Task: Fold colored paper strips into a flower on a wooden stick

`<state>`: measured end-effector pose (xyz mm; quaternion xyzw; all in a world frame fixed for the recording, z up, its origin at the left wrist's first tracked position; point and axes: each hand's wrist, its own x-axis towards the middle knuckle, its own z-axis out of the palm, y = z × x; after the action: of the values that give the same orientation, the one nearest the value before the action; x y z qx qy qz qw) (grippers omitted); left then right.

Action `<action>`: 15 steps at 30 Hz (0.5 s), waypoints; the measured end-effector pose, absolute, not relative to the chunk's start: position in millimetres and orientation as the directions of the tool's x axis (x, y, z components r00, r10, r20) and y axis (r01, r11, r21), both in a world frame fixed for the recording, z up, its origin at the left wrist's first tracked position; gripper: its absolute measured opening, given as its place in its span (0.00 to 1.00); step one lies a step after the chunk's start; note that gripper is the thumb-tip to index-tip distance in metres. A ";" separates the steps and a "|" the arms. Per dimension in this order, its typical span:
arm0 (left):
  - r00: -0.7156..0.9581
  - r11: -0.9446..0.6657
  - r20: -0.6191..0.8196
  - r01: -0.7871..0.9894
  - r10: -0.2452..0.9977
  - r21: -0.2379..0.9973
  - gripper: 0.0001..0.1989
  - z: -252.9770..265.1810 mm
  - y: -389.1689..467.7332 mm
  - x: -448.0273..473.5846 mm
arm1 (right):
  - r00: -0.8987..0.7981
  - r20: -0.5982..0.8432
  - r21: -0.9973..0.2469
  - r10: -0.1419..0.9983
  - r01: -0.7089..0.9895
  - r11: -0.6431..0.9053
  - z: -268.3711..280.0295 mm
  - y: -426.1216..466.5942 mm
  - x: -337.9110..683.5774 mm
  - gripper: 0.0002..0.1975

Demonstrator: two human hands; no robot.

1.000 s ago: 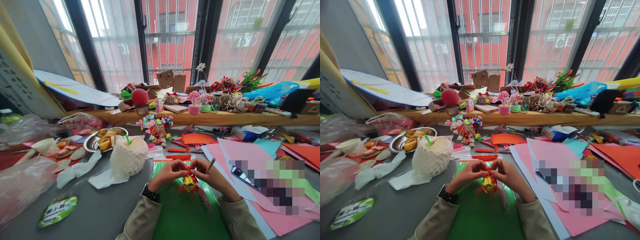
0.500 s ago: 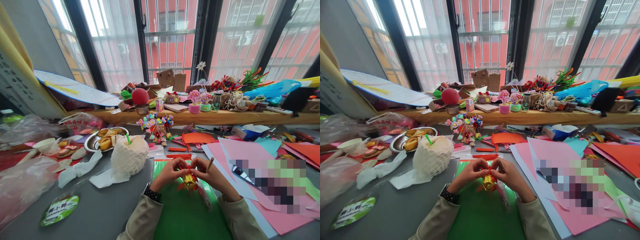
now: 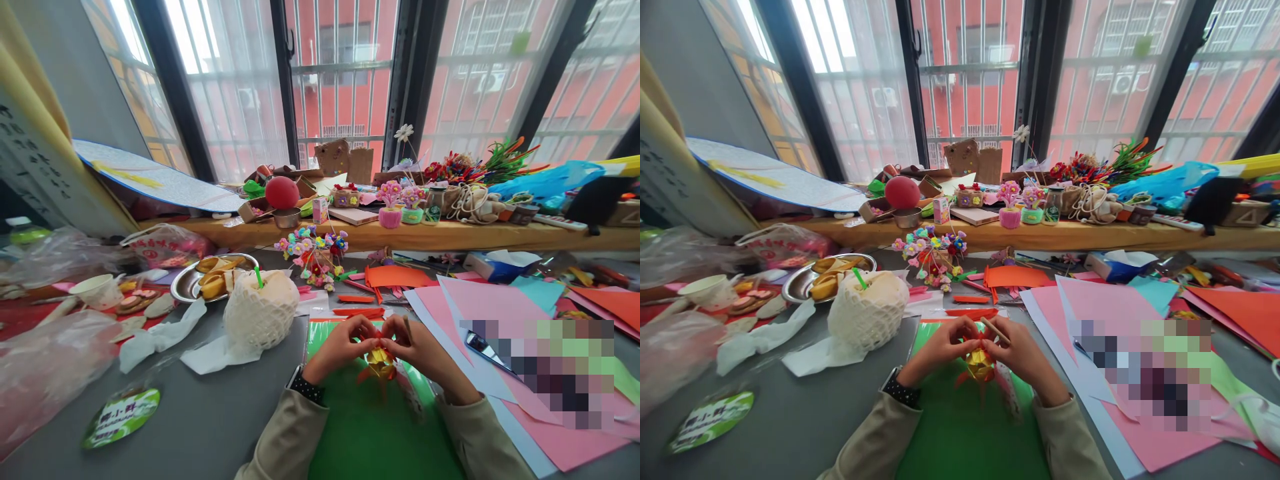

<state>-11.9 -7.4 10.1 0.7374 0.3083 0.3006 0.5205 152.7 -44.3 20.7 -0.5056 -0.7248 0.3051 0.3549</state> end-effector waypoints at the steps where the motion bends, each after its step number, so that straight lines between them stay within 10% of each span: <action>1: 0.623 -0.275 0.125 0.152 0.772 0.949 0.14 9.4 -7.3 -11.6 | -0.230 0.209 -0.789 0.951 0.535 0.302 21.3 -44.6 152.3 0.05; 15: 0.690 -0.207 0.055 0.139 0.722 0.968 0.14 7.3 -5.1 -14.2 | -0.286 0.142 -0.758 0.948 0.584 0.290 20.6 -44.9 152.5 0.06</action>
<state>-14.2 -5.1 7.3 0.7313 0.2943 0.2616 0.5569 152.5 -44.9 20.6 -0.5149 -0.7439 0.2996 0.3030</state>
